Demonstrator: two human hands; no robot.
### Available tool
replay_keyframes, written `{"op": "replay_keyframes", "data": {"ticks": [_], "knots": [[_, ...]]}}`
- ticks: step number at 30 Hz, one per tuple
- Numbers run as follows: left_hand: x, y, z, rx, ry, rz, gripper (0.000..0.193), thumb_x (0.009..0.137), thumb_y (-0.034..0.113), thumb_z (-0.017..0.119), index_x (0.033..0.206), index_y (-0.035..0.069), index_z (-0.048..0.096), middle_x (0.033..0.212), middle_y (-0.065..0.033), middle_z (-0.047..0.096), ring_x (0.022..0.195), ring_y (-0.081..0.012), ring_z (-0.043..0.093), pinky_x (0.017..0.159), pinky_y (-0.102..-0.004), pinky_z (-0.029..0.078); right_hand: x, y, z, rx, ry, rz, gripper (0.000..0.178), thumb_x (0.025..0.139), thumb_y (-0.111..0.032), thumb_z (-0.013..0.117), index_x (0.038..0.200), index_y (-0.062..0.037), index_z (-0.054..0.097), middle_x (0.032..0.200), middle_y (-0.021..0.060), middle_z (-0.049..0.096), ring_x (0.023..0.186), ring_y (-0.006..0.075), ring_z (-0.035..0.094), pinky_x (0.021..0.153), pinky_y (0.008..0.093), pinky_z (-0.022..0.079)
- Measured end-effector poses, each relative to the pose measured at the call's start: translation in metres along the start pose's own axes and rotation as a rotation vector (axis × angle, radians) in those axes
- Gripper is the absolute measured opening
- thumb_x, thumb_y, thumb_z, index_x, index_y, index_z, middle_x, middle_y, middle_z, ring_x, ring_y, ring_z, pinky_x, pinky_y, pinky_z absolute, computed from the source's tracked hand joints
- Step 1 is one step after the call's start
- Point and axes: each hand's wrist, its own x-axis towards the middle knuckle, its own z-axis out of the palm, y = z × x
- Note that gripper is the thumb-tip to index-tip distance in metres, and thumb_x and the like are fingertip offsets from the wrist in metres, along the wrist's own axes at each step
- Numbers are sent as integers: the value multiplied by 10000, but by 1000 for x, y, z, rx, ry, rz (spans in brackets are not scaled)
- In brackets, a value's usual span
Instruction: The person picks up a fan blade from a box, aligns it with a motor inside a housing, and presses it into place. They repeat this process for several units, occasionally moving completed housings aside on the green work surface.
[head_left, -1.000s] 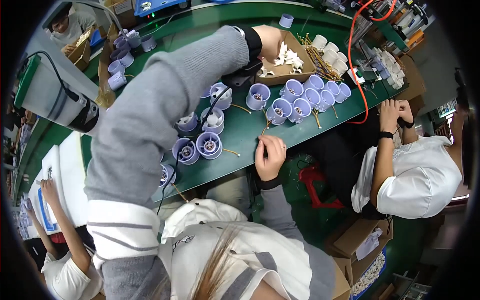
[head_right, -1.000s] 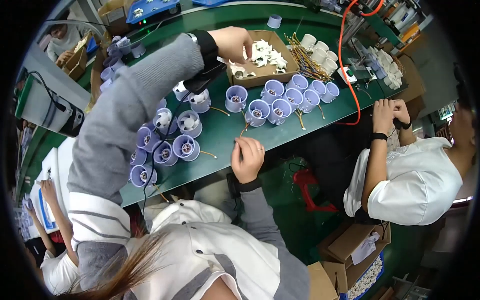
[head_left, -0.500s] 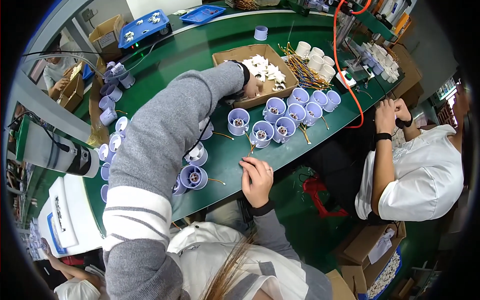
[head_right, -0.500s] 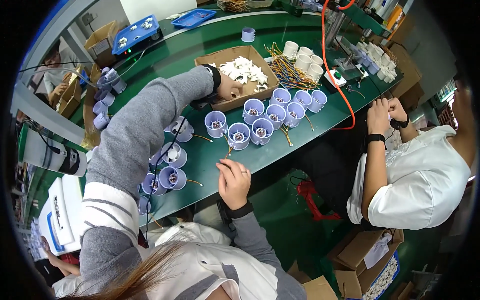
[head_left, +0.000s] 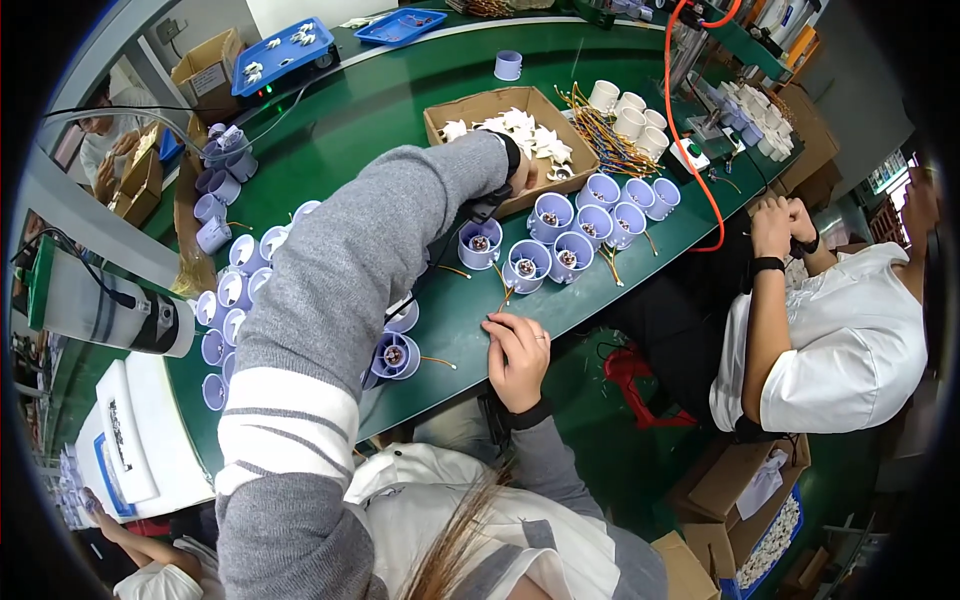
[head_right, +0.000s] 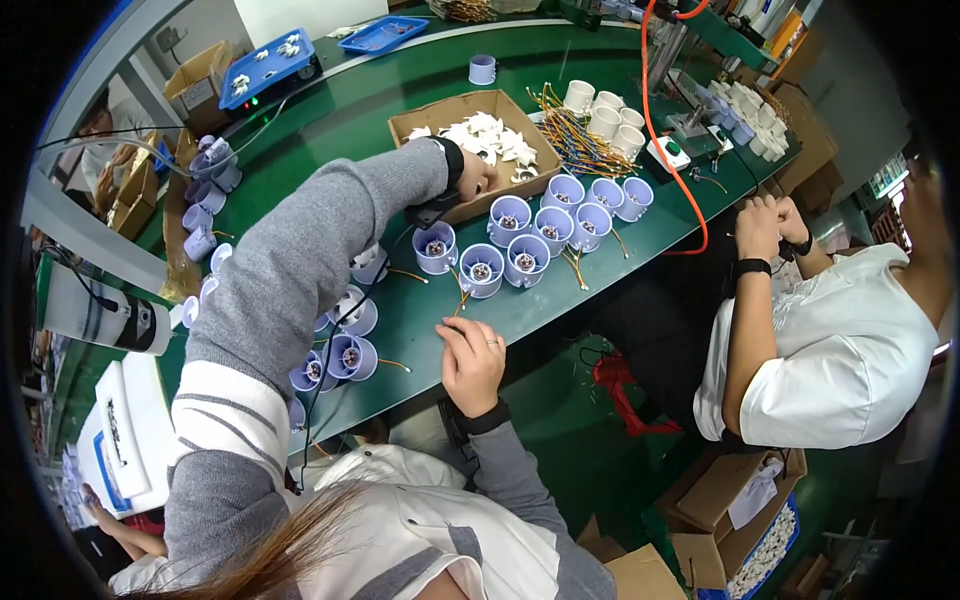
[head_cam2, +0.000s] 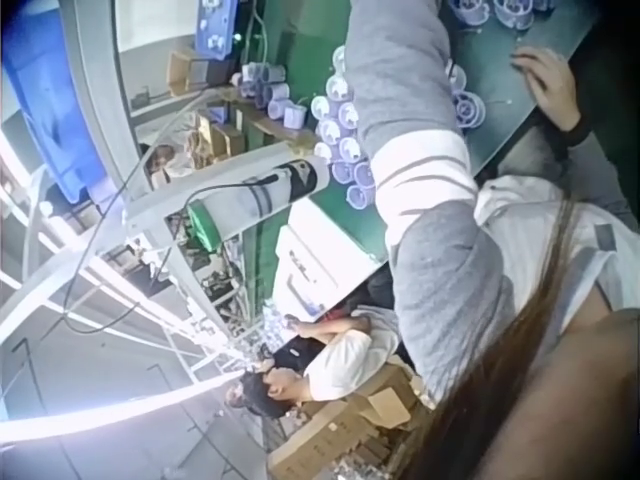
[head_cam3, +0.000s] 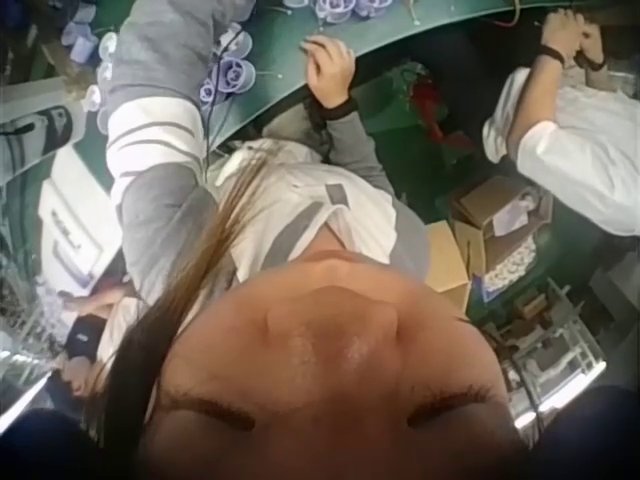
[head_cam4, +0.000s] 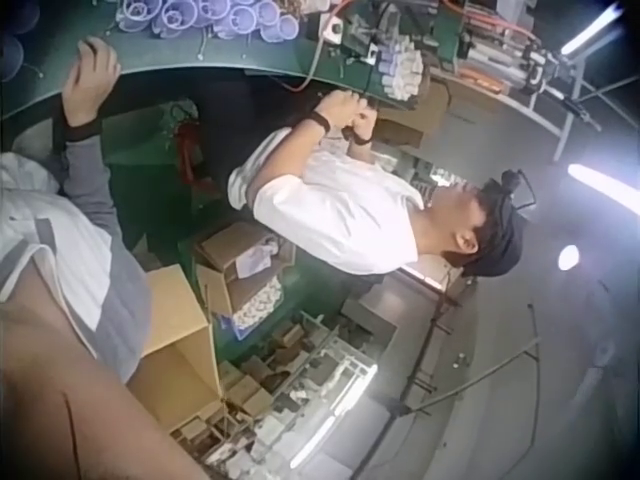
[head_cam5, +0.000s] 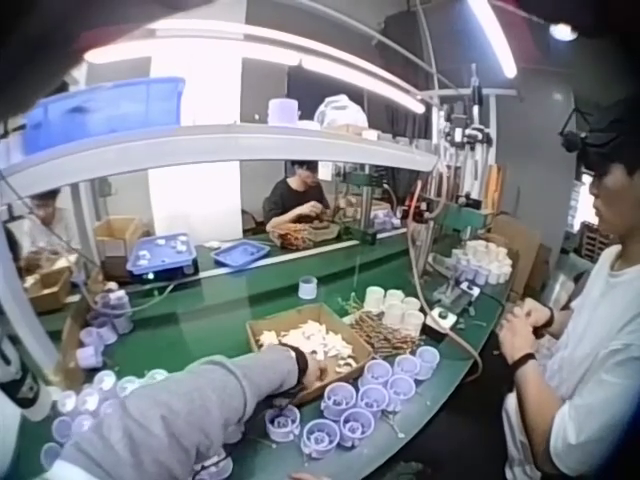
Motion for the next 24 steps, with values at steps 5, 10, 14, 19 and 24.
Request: {"op": "replay_keyframes", "data": {"ticks": [5, 10, 14, 19, 24], "knots": [[24, -16, 17, -38, 143, 104, 624, 640, 146, 656, 1245, 190, 511, 1045, -121, 641, 966, -269, 610, 791, -368, 478, -1, -3, 0, -1, -7, 9, 178, 729, 7, 600, 873, -80, 659, 941, 24, 644, 842, 219, 578, 717, 324, 378], [35, -27, 22, -132, 220, 156, 430, 644, 157, 658, 1065, 148, 575, 922, -117, 645, 886, -271, 622, 732, -382, 481, 1, -2, 0, -9, 3, 3, 180, 729, 14, 594, 871, -76, 658, 939, 28, 644, 840, 223, 580, 721, 325, 384], [25, -32, 16, -196, 396, 159, 328, 652, 180, 666, 962, 129, 573, 853, -110, 638, 835, -266, 619, 711, -379, 481, 1, -3, -1, -10, 3, 7, 179, 730, 19, 589, 870, -71, 657, 939, 33, 644, 840, 229, 581, 728, 329, 391], [-56, -21, -21, -345, 1000, 229, 300, 667, 225, 698, 924, 101, 602, 877, -111, 659, 804, -236, 644, 693, -372, 516, -1, -5, 1, 12, -10, -11, 169, 735, 19, 591, 876, -53, 651, 934, 64, 641, 851, 251, 581, 746, 344, 411], [-180, 89, -32, -686, 1186, 642, 366, 720, 260, 695, 1003, 45, 608, 872, -124, 661, 753, -209, 670, 644, -324, 562, -2, -2, -1, 239, 76, 131, 189, 787, -8, 624, 976, -19, 624, 974, 94, 631, 901, 243, 586, 818, 340, 435]]}}
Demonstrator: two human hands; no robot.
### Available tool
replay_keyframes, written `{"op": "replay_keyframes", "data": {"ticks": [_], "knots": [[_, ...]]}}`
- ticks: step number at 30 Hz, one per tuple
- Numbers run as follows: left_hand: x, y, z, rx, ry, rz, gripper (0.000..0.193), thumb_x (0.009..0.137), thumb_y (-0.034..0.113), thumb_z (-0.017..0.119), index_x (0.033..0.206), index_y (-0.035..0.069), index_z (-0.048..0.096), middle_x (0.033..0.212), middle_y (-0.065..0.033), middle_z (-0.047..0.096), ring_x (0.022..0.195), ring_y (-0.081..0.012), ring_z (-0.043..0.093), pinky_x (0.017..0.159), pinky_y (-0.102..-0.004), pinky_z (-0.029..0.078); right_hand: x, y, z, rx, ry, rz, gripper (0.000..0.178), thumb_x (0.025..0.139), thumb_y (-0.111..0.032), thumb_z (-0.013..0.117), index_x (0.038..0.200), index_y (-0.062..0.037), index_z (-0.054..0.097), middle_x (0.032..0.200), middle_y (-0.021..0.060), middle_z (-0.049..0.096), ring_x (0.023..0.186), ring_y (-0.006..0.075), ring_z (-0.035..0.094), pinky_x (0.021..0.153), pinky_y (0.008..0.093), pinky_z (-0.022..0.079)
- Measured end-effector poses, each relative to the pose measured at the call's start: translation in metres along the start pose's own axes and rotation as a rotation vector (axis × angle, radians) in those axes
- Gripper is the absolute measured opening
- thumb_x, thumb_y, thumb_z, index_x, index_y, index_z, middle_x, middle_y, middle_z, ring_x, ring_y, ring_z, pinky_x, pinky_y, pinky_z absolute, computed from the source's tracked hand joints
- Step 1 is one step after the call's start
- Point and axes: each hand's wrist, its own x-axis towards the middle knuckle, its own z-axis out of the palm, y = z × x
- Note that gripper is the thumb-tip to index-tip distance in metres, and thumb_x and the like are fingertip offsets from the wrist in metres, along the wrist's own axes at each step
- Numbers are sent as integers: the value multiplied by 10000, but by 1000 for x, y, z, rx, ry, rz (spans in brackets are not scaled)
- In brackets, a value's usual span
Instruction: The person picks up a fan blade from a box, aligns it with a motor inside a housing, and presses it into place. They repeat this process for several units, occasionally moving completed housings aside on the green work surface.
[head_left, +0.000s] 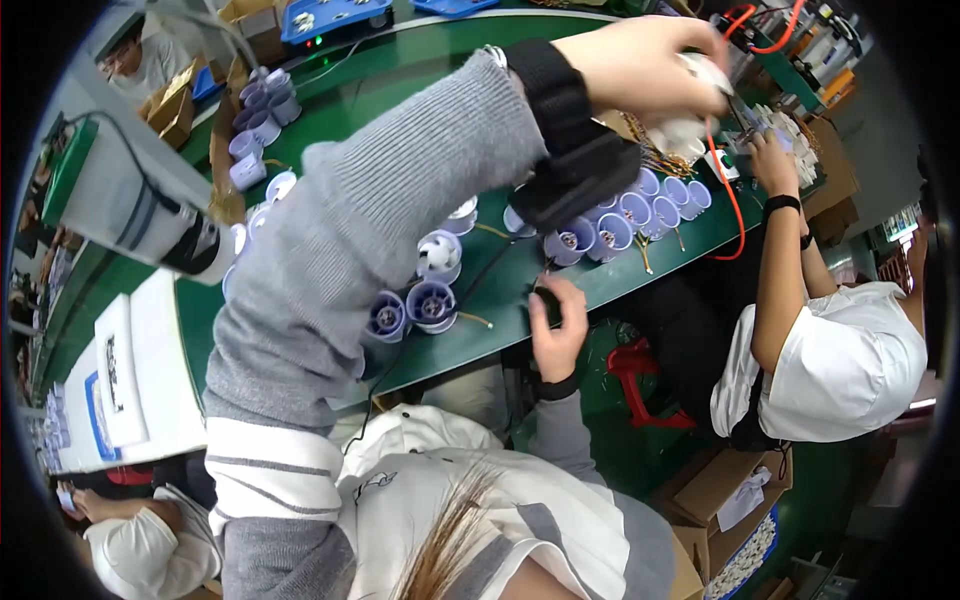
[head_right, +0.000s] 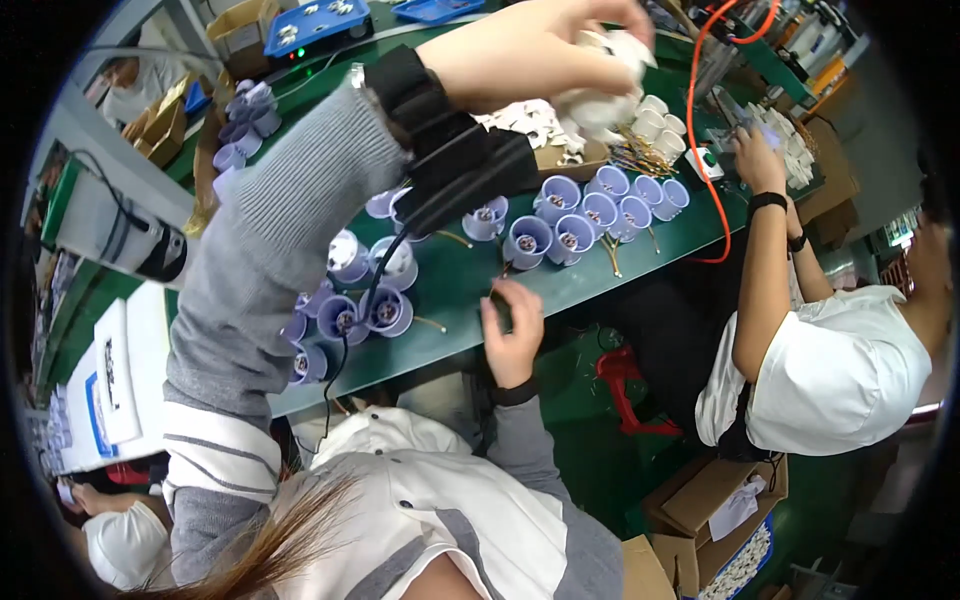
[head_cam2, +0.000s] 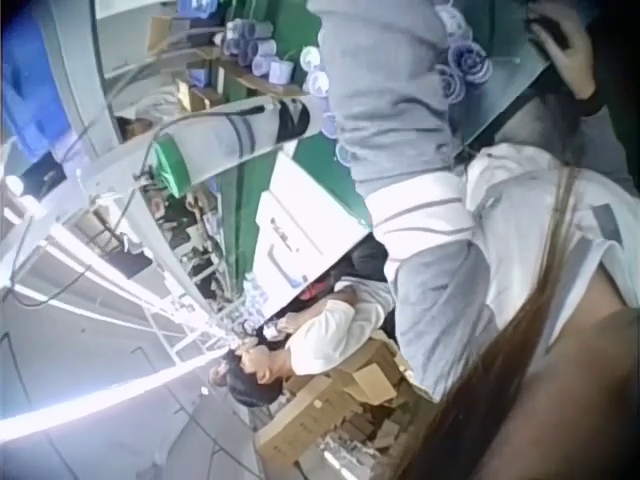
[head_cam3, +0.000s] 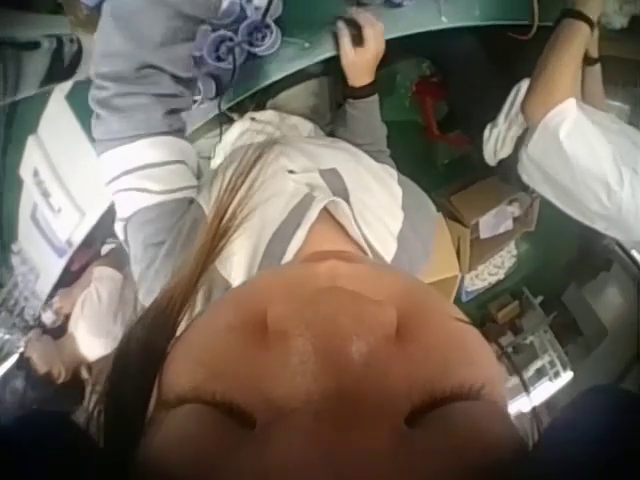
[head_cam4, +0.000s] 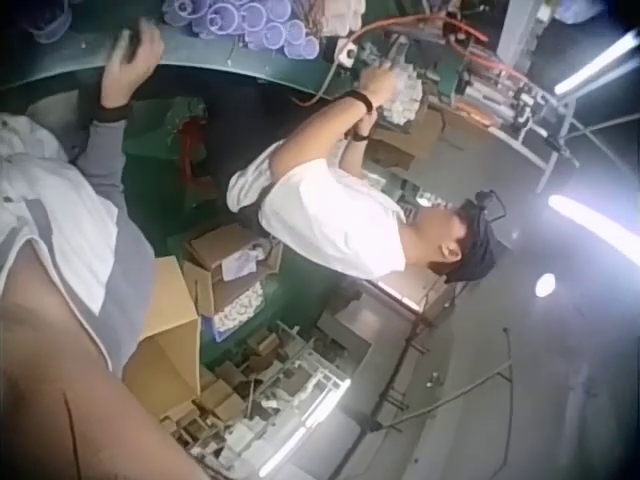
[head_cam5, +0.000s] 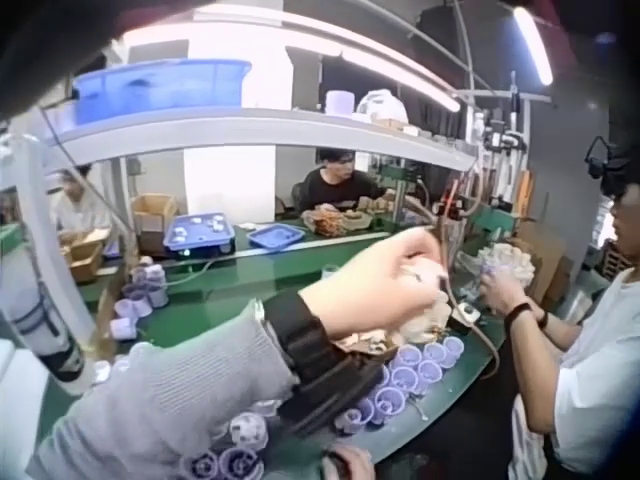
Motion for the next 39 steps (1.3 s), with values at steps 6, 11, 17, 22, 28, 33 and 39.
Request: {"op": "replay_keyframes", "data": {"ticks": [6, 11, 17, 22, 28, 33, 39], "knots": [[-179, 128, 1, -103, -97, -85, 264, 735, 163, 637, 972, 70, 568, 981, -155, 608, 944, -265, 568, 770, -343, 468, -5, -79, -19, 691, -38, 160, 289, 899, -26, 535, 1185, 13, 541, 1139, 101, 556, 1041, 193, 552, 845, 282, 445], [-316, 122, -3, -517, 222, -452, 309, 751, -30, 595, 1034, 60, 511, 1113, -93, 508, 1025, -175, 490, 873, -301, 393, -24, -138, 4, 1087, -689, 87, 364, 875, -60, 588, 1221, 28, 518, 1235, 126, 478, 1021, 178, 563, 807, 280, 469], [-415, 117, -15, -649, 510, -637, 369, 766, -40, 576, 1110, 51, 478, 1199, -117, 485, 1034, -190, 524, 879, -299, 420, -50, -170, 51, 762, -983, 152, 374, 794, -61, 667, 1139, 30, 555, 1215, 130, 483, 1007, 180, 550, 814, 279, 455], [-453, 125, -17, -694, 533, -677, 347, 768, -35, 569, 1096, 31, 478, 1171, -124, 495, 1007, -193, 545, 815, -305, 467, -70, -173, 71, 729, -1069, 66, 349, 736, -57, 692, 1055, 27, 578, 1180, 148, 503, 1022, 200, 526, 837, 303, 426], [-481, 91, -20, -1321, 723, -350, 287, 810, -31, 565, 1087, 10, 506, 1050, -93, 551, 953, -154, 550, 812, -297, 469, -37, -167, 54, 448, -672, -85, 307, 680, -36, 710, 965, 12, 605, 1080, 126, 582, 958, 216, 554, 805, 312, 431], [-473, 86, -20, -1286, 786, -525, 227, 823, -11, 565, 1046, 6, 525, 1029, -111, 556, 922, -161, 559, 797, -287, 468, 2, -180, 69, -110, -823, -403, 299, 660, -22, 707, 946, -4, 621, 1026, 97, 595, 927, 249, 562, 785, 325, 449], [-477, 80, -20, -1151, 784, -610, 175, 836, -20, 560, 1010, 2, 551, 1033, -105, 558, 909, -154, 565, 777, -285, 477, 7, -193, 92, -240, -1101, -535, 287, 652, -6, 705, 932, -18, 641, 911, 88, 566, 893, 274, 555, 732, 348, 462]]}}
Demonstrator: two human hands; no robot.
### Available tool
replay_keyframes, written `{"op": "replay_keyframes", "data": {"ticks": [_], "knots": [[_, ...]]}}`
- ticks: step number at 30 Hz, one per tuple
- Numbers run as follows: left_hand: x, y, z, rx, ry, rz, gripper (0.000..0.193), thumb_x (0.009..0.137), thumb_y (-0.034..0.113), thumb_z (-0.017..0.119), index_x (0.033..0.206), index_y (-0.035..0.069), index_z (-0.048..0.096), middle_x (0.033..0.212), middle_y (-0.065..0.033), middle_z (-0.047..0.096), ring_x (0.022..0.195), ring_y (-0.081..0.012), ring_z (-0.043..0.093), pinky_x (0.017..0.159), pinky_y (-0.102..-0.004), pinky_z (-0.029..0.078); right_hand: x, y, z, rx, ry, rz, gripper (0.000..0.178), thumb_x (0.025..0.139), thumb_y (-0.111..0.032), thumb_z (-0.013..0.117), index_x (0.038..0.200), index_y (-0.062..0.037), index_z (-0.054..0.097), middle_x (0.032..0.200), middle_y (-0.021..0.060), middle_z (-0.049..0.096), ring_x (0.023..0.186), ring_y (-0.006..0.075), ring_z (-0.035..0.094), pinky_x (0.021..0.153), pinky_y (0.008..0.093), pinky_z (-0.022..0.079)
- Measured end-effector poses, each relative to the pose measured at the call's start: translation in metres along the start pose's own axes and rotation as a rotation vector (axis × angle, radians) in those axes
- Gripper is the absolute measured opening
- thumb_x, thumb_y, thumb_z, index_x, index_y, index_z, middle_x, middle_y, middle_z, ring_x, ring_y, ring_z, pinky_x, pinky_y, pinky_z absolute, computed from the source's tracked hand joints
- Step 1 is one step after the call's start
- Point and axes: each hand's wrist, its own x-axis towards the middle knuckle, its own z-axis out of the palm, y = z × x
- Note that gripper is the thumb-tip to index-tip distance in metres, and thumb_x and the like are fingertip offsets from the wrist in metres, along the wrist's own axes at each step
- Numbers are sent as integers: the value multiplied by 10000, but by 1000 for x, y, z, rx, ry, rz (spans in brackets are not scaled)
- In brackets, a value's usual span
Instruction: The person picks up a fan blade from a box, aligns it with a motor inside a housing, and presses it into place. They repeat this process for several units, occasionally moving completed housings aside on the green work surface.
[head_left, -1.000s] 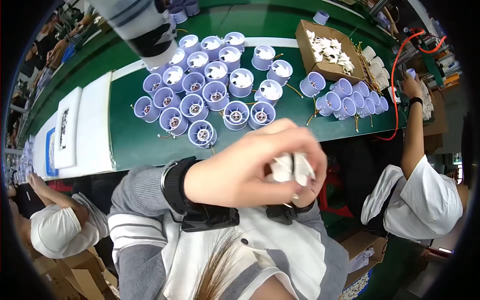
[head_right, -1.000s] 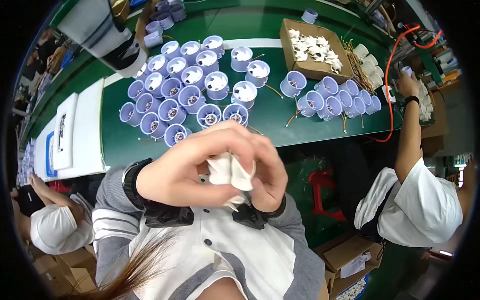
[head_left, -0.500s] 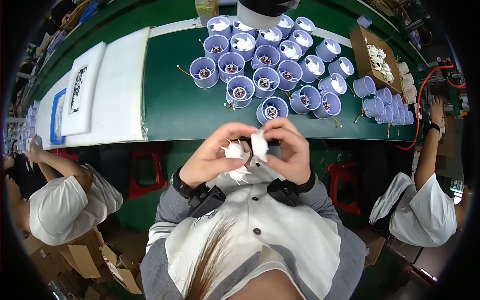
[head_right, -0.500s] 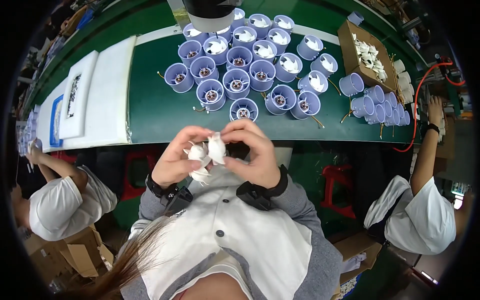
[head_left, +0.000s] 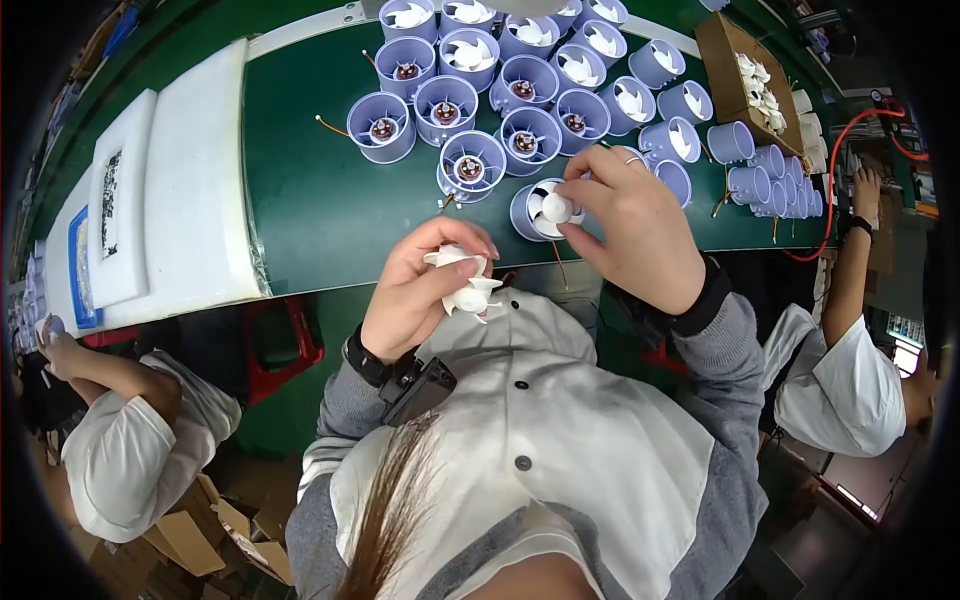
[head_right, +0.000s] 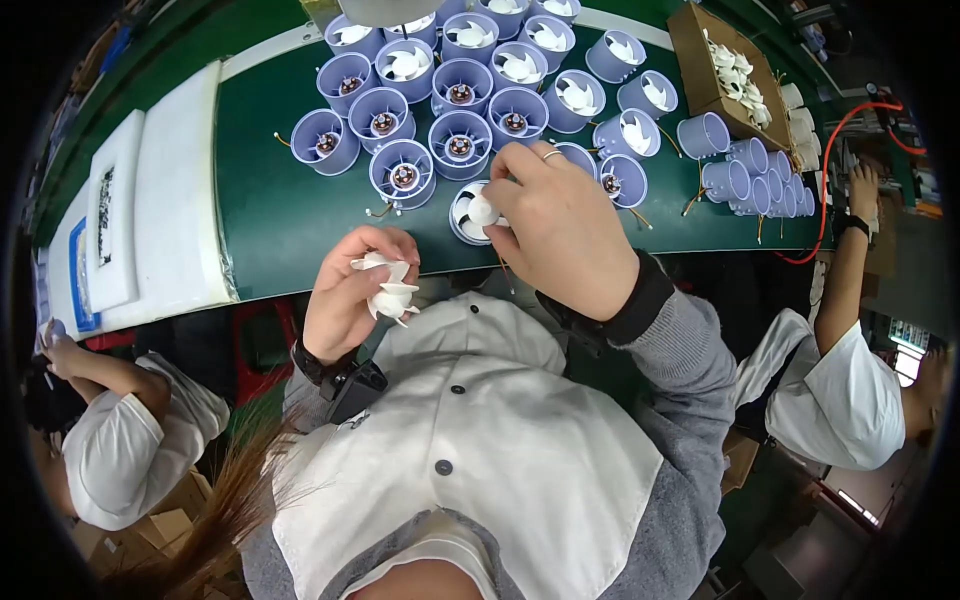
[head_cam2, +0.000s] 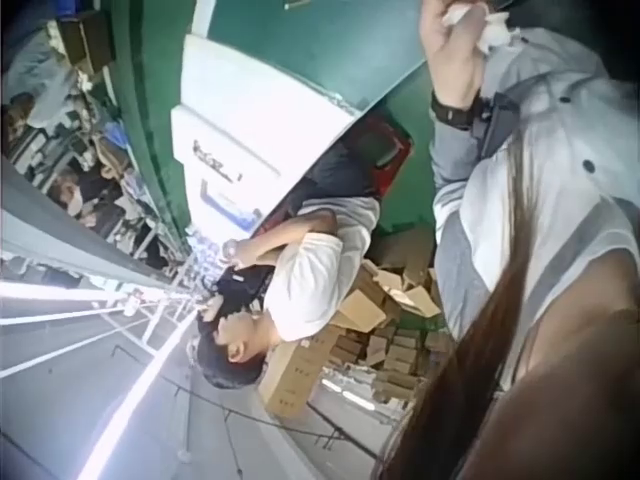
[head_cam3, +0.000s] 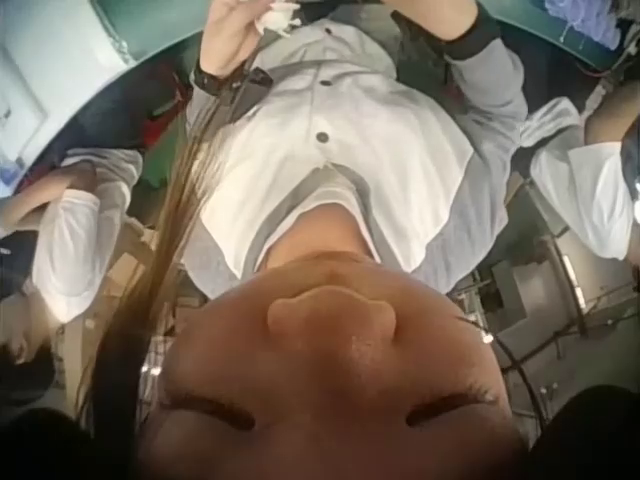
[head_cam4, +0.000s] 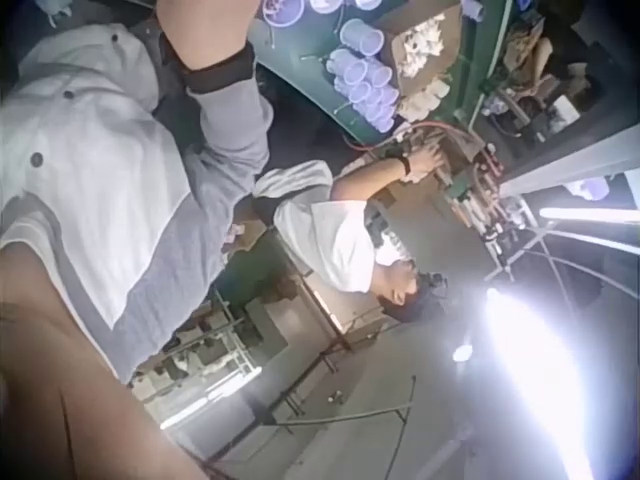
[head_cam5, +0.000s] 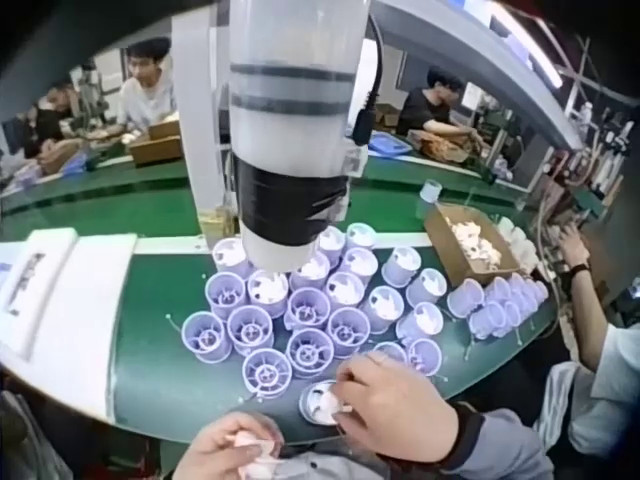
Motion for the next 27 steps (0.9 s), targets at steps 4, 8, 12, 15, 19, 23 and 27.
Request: {"op": "replay_keyframes", "data": {"ticks": [4, 8, 12, 15, 19, 23, 27], "knots": [[4, -3, -2, 110, 32, 25, 137, 881, 62, 532, 1008, 11, 541, 1068, -120, 518, 909, -176, 555, 762, -322, 516, 8, 1, 1, 24, -145, 60, 278, 662, 7, 698, 933, -12, 641, 902, 91, 548, 893, 272, 555, 729, 355, 464], [3, 3, 1, 27, 89, 14, 140, 931, 91, 506, 1031, 1, 548, 1097, -109, 520, 926, -173, 566, 820, -325, 497, 6, 4, 7, 209, -230, 137, 285, 671, 18, 689, 951, 0, 637, 915, 99, 539, 877, 279, 558, 742, 358, 460], [1, 3, -1, -45, 102, 54, 169, 962, 123, 485, 1052, -7, 546, 1112, -99, 523, 952, -172, 577, 865, -331, 483, -1, -5, 13, 207, -131, 21, 295, 680, 20, 687, 971, -3, 641, 920, 103, 547, 850, 284, 567, 756, 362, 455], [1, 1, 1, -80, 68, 83, 191, 970, 144, 478, 1073, -5, 537, 1127, -100, 520, 974, -175, 577, 871, -335, 485, -9, -10, 25, 95, -15, -63, 304, 685, 11, 692, 985, -11, 646, 933, 104, 560, 837, 288, 574, 763, 369, 453], [2, 2, 13, -150, 29, 55, 220, 971, 150, 477, 1124, -1, 524, 1165, -101, 520, 1012, -174, 569, 872, -329, 482, -22, -17, 25, -37, 178, -113, 332, 682, -18, 716, 1008, -28, 654, 991, 107, 577, 838, 292, 580, 770, 384, 455], [9, 5, 28, -107, 39, -28, 258, 973, 146, 468, 1184, 3, 504, 1214, -102, 515, 1043, -176, 562, 882, -327, 476, -33, -33, 21, 37, 329, -213, 378, 658, -40, 755, 1024, -36, 656, 1087, 129, 572, 888, 297, 587, 778, 390, 473], [20, 1, 44, -59, 17, -91, 313, 974, 125, 449, 1264, 6, 460, 1242, -106, 511, 1069, -181, 561, 898, -325, 473, -39, -28, 31, 166, 367, -140, 397, 642, -10, 762, 1024, -25, 652, 1117, 156, 566, 950, 300, 595, 791, 371, 498]]}}
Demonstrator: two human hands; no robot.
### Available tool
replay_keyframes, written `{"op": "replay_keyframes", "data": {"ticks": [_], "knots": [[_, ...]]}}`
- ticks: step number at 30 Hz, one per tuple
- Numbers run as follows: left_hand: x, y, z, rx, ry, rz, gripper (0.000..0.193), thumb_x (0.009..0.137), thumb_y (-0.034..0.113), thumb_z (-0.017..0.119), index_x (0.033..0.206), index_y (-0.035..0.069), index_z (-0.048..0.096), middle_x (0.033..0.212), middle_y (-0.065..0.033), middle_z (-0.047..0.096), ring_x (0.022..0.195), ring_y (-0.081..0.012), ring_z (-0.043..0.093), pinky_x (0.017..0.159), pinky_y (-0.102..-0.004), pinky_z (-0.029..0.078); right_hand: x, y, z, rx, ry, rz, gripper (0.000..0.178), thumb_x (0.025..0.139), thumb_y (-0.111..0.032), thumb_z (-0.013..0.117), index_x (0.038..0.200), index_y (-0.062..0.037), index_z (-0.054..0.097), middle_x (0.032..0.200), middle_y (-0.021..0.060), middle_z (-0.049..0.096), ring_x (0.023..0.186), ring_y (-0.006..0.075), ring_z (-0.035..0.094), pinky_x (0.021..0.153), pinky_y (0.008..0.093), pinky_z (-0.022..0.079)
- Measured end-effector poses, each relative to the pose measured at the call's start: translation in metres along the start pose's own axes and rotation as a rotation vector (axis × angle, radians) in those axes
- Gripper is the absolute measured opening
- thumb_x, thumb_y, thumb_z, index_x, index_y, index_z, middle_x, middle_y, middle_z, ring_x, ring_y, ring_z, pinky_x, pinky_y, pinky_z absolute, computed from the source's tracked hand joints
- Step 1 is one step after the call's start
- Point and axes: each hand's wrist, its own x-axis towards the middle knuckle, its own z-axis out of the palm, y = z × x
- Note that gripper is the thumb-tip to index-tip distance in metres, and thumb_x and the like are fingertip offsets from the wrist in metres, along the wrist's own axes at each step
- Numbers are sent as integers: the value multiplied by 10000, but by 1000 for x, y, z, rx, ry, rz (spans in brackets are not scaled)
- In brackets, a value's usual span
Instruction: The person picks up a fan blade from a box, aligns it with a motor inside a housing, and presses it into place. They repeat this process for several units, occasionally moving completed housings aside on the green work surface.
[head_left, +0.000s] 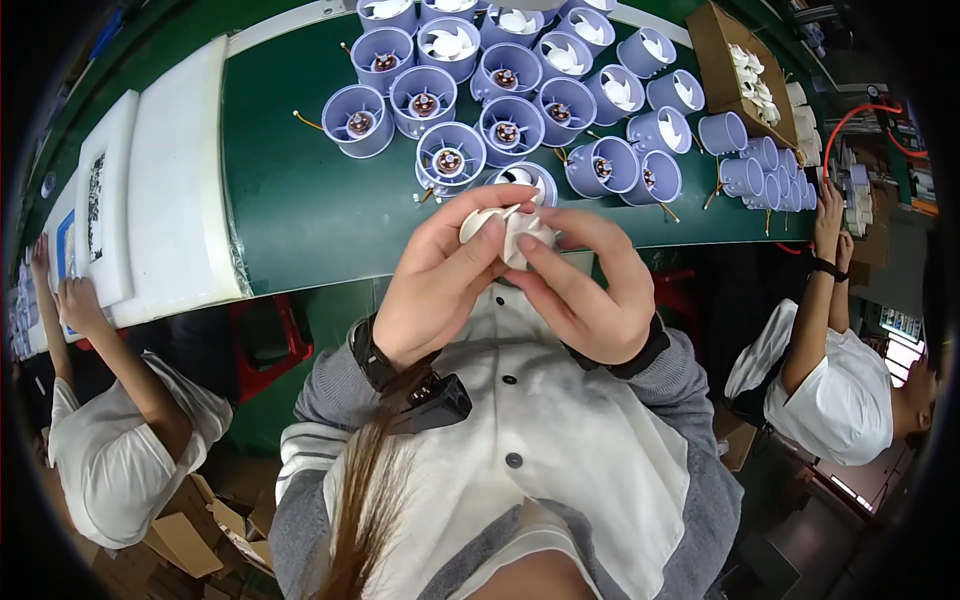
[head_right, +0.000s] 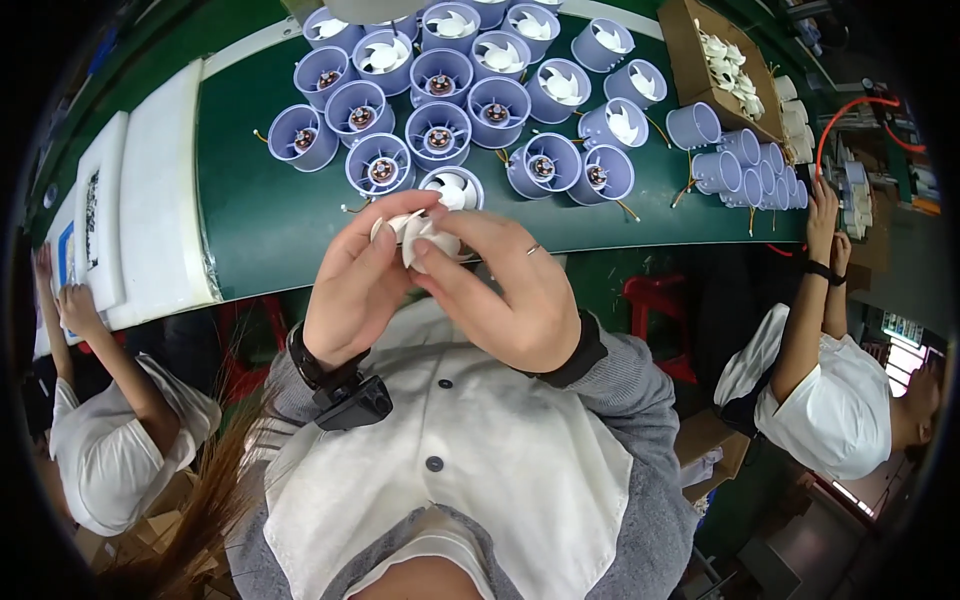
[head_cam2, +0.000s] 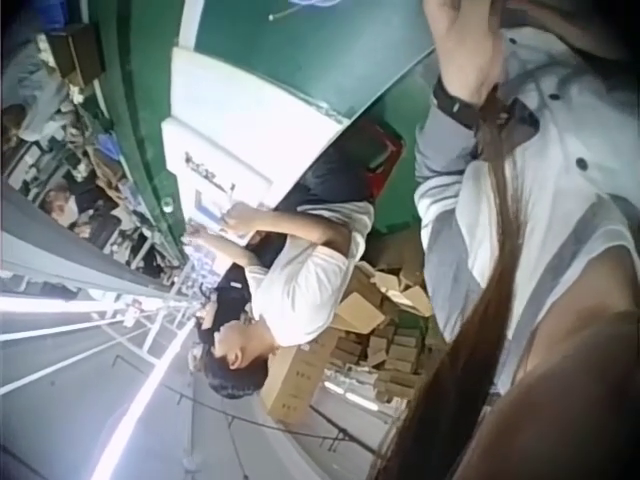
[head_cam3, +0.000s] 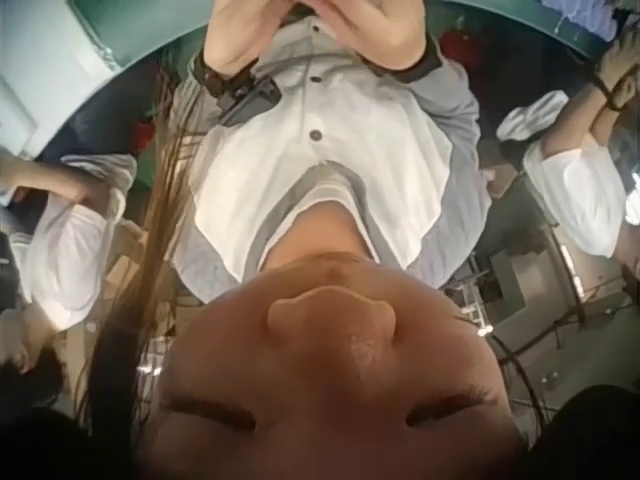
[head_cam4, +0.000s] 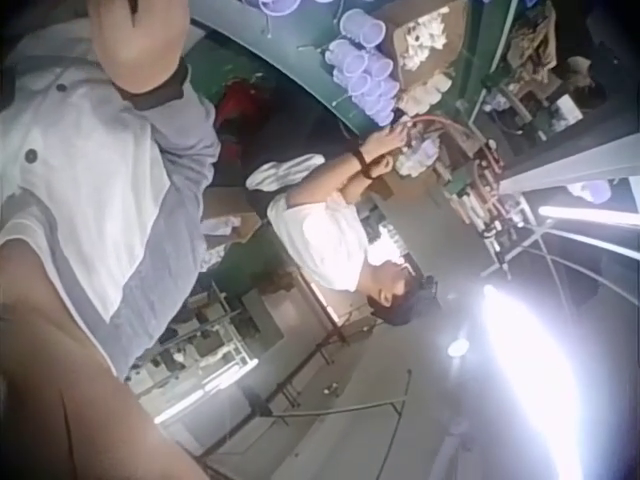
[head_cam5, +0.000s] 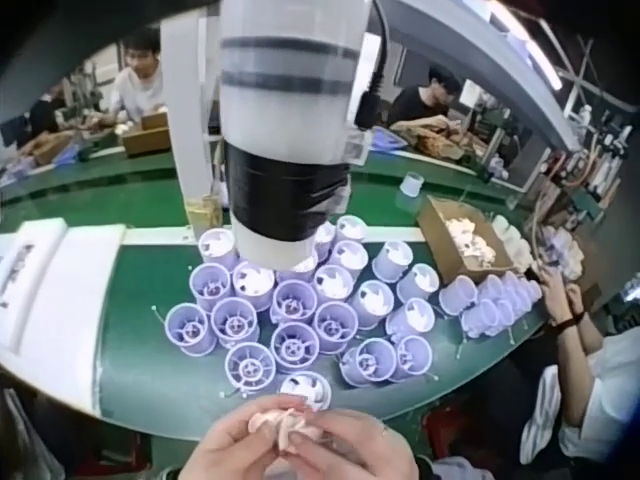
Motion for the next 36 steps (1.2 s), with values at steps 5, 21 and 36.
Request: {"op": "replay_keyframes", "data": {"ticks": [5, 21, 36], "knots": [[16, -11, 12, -8, 23, -14, 431, 970, 131, 425, 1370, -4, 336, 1272, -148, 498, 1094, -239, 561, 919, -354, 479, -6, 9, -19, 185, 102, 273, 370, 661, 41, 720, 1020, -9, 647, 1124, 186, 558, 978, 307, 599, 815, 348, 510], [10, 10, 1, 207, 11, 122, 493, 971, 133, 445, 1415, 7, 272, 1275, -214, 512, 1016, -311, 621, 857, -347, 516, 0, 65, -31, -503, -63, 169, 307, 745, -62, 677, 1051, -58, 650, 1056, 80, 606, 989, 268, 560, 889, 379, 398], [9, 13, 0, 258, 12, 112, 508, 972, 181, 422, 1402, -44, 269, 1249, -265, 512, 936, -289, 642, 834, -360, 526, 16, 72, -42, -297, -93, 226, 185, 721, -47, 691, 904, -71, 682, 909, 39, 640, 929, 233, 580, 824, 358, 393]]}}
